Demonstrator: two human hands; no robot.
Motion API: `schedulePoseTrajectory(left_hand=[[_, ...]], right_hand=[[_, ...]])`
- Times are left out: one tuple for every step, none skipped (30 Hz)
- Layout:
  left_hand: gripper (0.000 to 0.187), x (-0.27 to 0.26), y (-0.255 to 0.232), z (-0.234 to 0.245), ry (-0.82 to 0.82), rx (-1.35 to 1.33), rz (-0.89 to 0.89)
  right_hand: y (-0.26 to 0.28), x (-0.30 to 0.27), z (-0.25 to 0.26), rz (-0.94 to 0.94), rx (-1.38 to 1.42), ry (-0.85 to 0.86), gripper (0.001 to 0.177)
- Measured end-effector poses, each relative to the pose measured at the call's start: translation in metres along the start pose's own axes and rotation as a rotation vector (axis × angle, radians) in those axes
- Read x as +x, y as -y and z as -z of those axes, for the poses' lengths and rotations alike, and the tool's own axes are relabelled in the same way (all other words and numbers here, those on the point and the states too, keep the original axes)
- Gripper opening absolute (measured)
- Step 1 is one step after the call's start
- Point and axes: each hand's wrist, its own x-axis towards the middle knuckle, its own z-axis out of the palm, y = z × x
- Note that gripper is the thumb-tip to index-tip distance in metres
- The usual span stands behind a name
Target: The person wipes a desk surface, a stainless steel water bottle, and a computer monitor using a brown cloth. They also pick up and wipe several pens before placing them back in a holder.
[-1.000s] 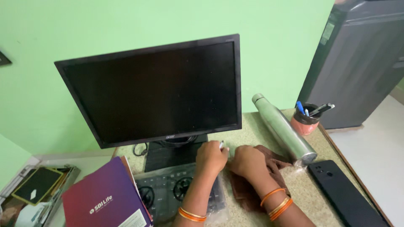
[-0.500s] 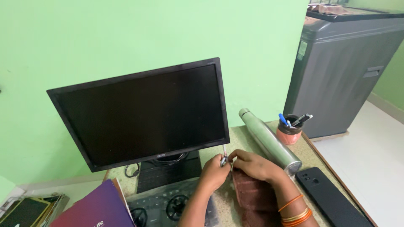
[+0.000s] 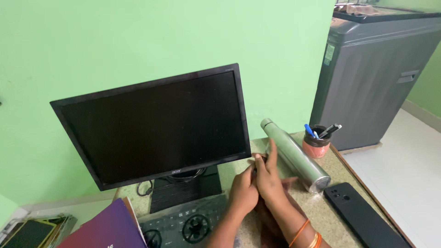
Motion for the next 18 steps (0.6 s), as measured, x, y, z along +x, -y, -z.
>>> schedulePoseTrajectory(left_hand=[[0.037,-0.001,-0.002,0.003,0.055,-0.013,0.050],[0.037,-0.001,-0.006,0.006,0.110,-0.025,0.099],[0.040,-0.002,-0.010,0.008,0.164,-0.047,0.142],[0.045,-0.005,-0.014,0.009,0.217,-0.069,0.186],[0.051,-0.006,-0.016,0.009,0.270,-0.091,0.229],[0.048,-0.005,-0.016,0.009,0.287,-0.213,0.145],[0.045,-0.004,-0.014,0.008,0.306,-0.335,0.064],[0.043,-0.005,-0.013,0.006,0.326,-0.457,-0.018],[0.043,-0.003,-0.012,0.009,0.382,-0.454,0.029],[0.044,-0.002,-0.012,0.018,0.439,-0.450,0.075],[0.044,-0.001,-0.013,0.027,0.493,-0.445,0.121],[0.041,0.001,-0.015,0.035,0.512,-0.417,0.168],[0.039,0.003,-0.016,0.044,0.528,-0.390,0.216],[0.037,0.003,-0.017,0.052,0.544,-0.363,0.265],[0.034,0.004,-0.018,0.058,0.545,-0.476,0.237],[0.032,0.004,-0.017,0.063,0.546,-0.588,0.209],[0.032,0.004,-0.016,0.063,0.550,-0.702,0.182],[0.032,0.004,-0.014,0.059,0.555,-0.688,0.180]], right_hand=[[0.000,-0.001,0.003,-0.038,0.015,-0.036,0.068],[0.002,0.000,0.009,-0.077,0.029,-0.071,0.068],[0.004,0.004,0.013,-0.114,0.040,-0.105,0.068],[0.006,0.007,0.017,-0.115,0.064,-0.143,0.067],[0.008,0.011,0.023,-0.114,0.089,-0.181,0.066],[0.009,0.015,0.029,-0.115,0.114,-0.218,0.065],[0.008,0.017,0.034,-0.084,0.147,-0.239,0.064],[0.005,0.020,0.040,-0.053,0.179,-0.260,0.063],[0.003,0.024,0.046,-0.014,0.215,-0.284,0.063],[0.000,0.027,0.053,0.017,0.238,-0.283,0.061],[-0.003,0.033,0.060,0.048,0.261,-0.279,0.059],[-0.006,0.037,0.067,0.079,0.283,-0.276,0.058],[-0.008,0.041,0.072,0.063,0.350,-0.287,0.055],[-0.008,0.044,0.077,0.048,0.417,-0.298,0.053],[-0.007,0.046,0.078,0.035,0.485,-0.310,0.051],[-0.003,0.045,0.077,0.014,0.510,-0.296,0.048],[0.002,0.043,0.073,-0.007,0.536,-0.286,0.047],[0.010,0.040,0.068,-0.028,0.561,-0.276,0.048]])
